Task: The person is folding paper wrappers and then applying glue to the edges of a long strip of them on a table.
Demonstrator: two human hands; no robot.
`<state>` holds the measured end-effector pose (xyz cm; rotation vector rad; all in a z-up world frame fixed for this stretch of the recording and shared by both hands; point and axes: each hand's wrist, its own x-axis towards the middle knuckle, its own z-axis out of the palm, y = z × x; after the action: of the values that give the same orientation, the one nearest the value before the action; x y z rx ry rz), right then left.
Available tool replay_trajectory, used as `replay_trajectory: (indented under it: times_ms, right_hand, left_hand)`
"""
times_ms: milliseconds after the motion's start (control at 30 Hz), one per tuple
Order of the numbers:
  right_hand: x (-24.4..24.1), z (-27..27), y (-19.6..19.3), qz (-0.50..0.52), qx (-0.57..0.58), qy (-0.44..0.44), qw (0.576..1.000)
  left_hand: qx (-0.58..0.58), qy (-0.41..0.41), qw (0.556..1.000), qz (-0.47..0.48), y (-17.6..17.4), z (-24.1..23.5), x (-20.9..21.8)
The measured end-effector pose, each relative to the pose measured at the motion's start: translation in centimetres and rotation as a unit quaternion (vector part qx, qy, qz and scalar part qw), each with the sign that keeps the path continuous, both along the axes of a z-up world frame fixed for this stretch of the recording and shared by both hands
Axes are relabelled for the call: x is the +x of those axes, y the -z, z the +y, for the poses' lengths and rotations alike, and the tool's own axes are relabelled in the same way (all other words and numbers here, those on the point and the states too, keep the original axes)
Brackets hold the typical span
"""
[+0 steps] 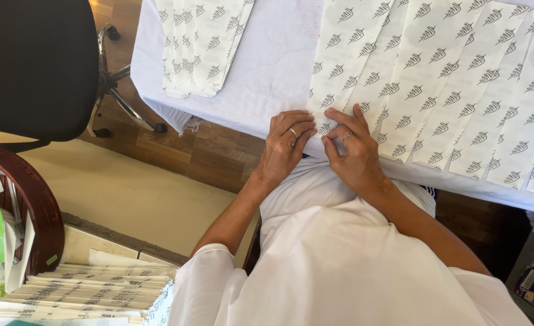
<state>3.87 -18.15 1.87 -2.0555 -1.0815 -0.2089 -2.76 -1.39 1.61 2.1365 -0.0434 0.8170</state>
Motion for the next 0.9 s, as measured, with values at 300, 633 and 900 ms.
replay_trajectory:
  times_ms: [300, 633, 900]
  right_hand:
    - [0.2, -0.1, -1.0, 0.117, 0.015, 0.014, 0.993]
    - [0.0, -0.5, 0.3, 0.063, 0.062, -0.025, 0.996]
    - [0.6, -1.0, 1.6, 0.046, -0.020, -0.009, 0.999]
  left_hand:
    - [-0.118, -0.001, 0.990, 0.074, -0.3, -0.6, -0.5]
    - [0.306, -0.283, 0.888, 0.195, 3.2, 9.7, 1.4]
    - [0.237, -0.115, 0.958, 0.114, 1.1, 2.5, 1.1]
